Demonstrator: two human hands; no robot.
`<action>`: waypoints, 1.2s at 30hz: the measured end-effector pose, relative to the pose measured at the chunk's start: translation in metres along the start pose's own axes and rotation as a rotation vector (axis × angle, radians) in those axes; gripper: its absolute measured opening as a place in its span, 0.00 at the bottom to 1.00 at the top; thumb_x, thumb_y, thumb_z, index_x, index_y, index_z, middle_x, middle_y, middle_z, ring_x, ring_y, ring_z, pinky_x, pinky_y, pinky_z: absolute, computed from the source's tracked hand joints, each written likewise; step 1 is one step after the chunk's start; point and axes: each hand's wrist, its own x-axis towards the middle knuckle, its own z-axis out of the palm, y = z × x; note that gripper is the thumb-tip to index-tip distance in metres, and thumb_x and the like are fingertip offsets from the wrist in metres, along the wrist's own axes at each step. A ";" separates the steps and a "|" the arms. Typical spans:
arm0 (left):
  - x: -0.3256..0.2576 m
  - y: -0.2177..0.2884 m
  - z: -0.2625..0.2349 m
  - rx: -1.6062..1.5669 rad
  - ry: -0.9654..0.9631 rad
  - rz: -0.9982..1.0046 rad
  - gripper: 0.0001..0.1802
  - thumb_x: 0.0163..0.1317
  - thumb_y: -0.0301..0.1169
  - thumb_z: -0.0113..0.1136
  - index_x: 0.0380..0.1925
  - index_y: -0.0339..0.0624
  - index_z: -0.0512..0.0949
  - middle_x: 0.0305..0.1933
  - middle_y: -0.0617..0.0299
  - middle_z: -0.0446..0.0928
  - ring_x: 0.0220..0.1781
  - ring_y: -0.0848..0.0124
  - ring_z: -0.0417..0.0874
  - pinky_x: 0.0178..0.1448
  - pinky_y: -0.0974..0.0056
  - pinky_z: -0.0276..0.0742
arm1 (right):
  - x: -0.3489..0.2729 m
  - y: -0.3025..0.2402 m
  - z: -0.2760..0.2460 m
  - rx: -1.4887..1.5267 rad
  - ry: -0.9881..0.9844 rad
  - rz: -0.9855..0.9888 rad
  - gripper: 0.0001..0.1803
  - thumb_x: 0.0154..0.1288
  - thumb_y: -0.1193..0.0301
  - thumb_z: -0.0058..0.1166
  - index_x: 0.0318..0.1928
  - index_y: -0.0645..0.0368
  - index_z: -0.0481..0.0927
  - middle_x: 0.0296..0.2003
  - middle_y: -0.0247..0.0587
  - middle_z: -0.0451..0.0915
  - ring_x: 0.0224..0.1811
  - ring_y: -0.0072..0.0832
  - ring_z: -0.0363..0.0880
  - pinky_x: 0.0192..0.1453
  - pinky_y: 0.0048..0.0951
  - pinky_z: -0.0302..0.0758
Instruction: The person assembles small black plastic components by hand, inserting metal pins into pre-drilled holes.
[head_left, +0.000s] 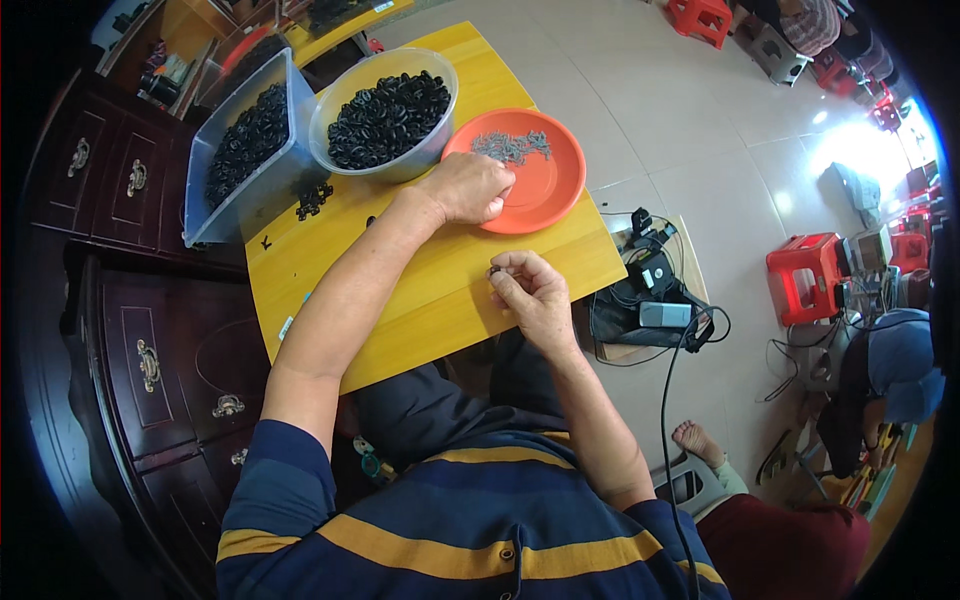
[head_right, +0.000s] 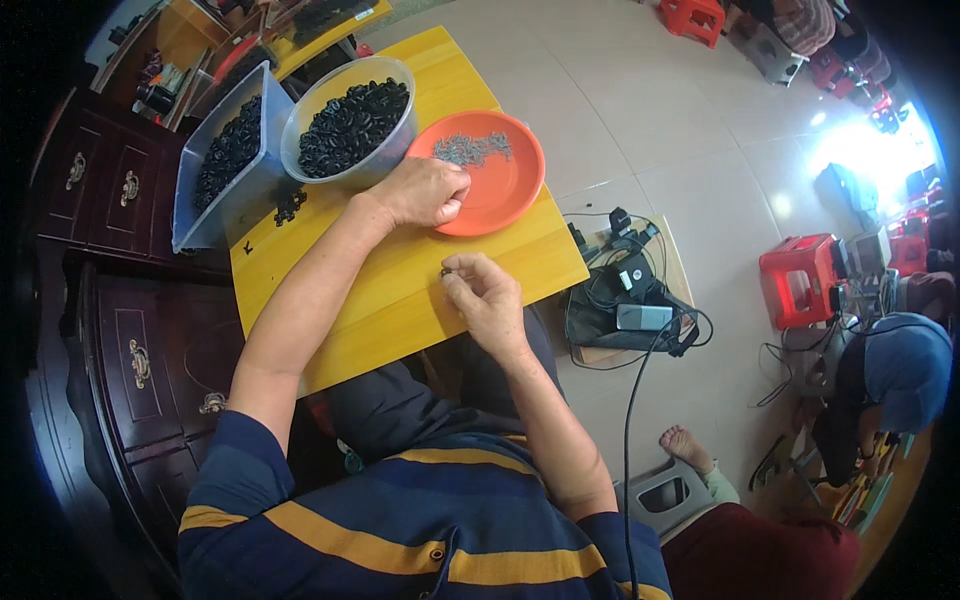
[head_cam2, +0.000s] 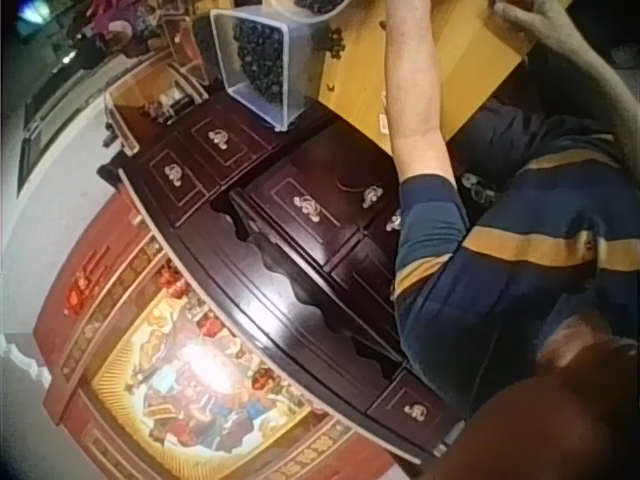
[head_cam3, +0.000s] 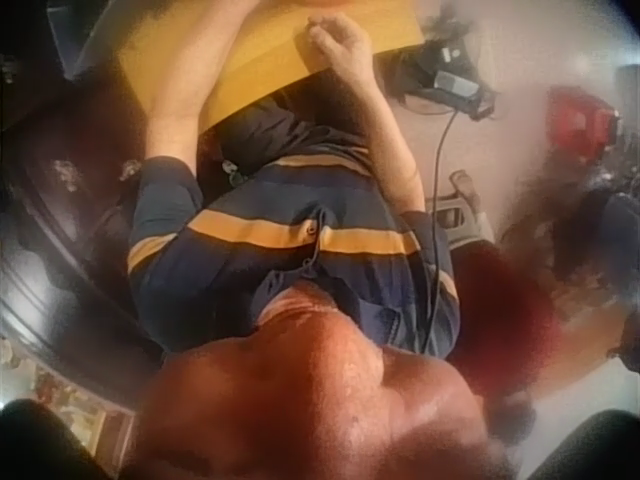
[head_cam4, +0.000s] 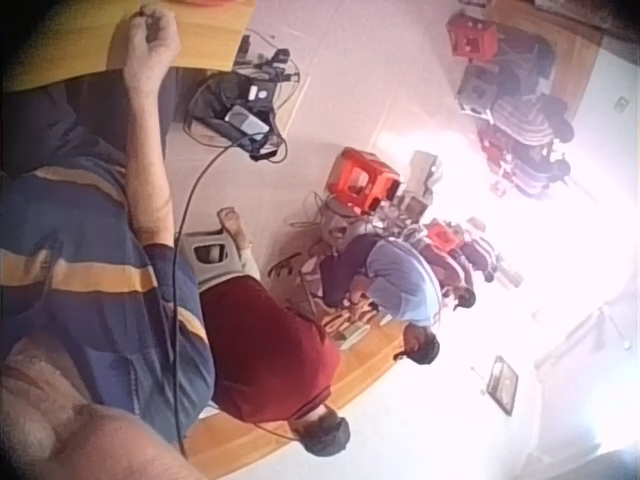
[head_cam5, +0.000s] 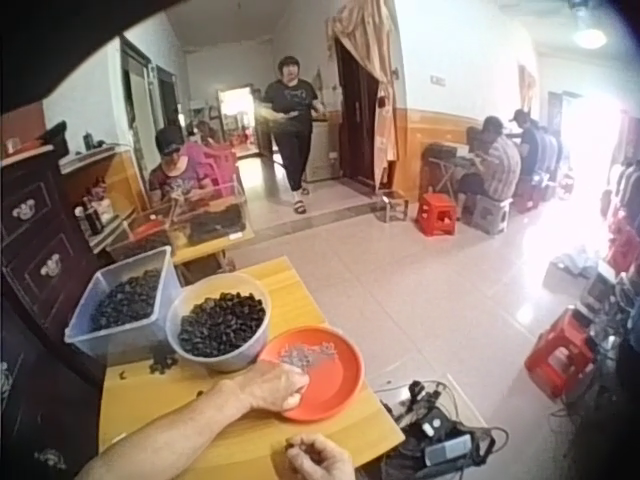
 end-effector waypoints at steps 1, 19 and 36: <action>-0.001 0.001 -0.001 -0.009 0.022 0.009 0.04 0.54 0.29 0.58 0.27 0.42 0.79 0.31 0.55 0.82 0.37 0.54 0.85 0.42 0.50 0.81 | 0.000 0.001 0.000 -0.006 -0.007 -0.007 0.08 0.71 0.75 0.59 0.48 0.62 0.79 0.37 0.30 0.82 0.32 0.15 0.79 0.36 0.17 0.76; -0.137 0.081 0.034 -0.973 0.715 -0.392 0.06 0.60 0.17 0.57 0.35 0.34 0.81 0.32 0.65 0.79 0.29 0.82 0.76 0.34 0.72 0.73 | 0.002 0.002 0.029 0.069 -0.015 -0.091 0.06 0.70 0.76 0.58 0.45 0.61 0.78 0.35 0.31 0.82 0.33 0.17 0.79 0.36 0.20 0.76; -0.179 0.078 0.072 -1.186 0.881 -0.521 0.09 0.63 0.18 0.58 0.43 0.35 0.77 0.35 0.69 0.78 0.33 0.85 0.76 0.40 0.76 0.75 | -0.002 0.018 0.064 -0.013 -0.111 -0.087 0.05 0.71 0.76 0.57 0.45 0.62 0.79 0.34 0.28 0.80 0.32 0.13 0.76 0.38 0.18 0.75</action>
